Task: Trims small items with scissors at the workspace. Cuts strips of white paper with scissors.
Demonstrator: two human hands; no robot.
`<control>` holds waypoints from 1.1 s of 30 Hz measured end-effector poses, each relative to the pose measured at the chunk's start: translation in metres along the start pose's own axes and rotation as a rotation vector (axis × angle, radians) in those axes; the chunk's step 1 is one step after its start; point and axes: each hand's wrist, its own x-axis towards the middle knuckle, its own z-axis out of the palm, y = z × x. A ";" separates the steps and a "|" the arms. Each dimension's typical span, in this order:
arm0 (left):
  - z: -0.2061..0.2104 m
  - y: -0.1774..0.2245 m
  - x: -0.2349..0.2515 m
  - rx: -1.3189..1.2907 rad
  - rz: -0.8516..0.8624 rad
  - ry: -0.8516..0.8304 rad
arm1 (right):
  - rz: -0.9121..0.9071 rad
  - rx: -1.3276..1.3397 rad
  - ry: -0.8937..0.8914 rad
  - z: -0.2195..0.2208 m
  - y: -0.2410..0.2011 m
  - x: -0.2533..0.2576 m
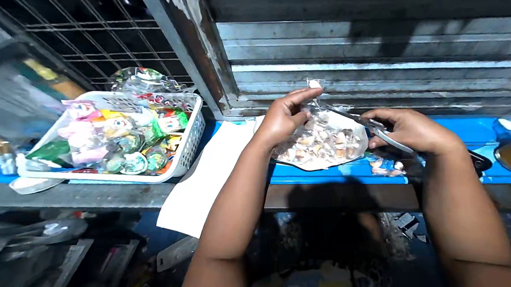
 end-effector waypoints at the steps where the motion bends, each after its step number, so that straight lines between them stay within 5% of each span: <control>1: 0.001 0.000 0.000 -0.003 0.018 -0.013 | -0.001 -0.004 -0.004 0.000 -0.001 0.000; 12: 0.010 -0.003 -0.002 0.053 0.154 0.024 | -0.065 -0.028 -0.007 0.002 -0.001 0.001; 33: 0.012 0.007 -0.005 0.017 0.038 -0.139 | -0.082 -0.035 -0.007 0.006 -0.006 0.000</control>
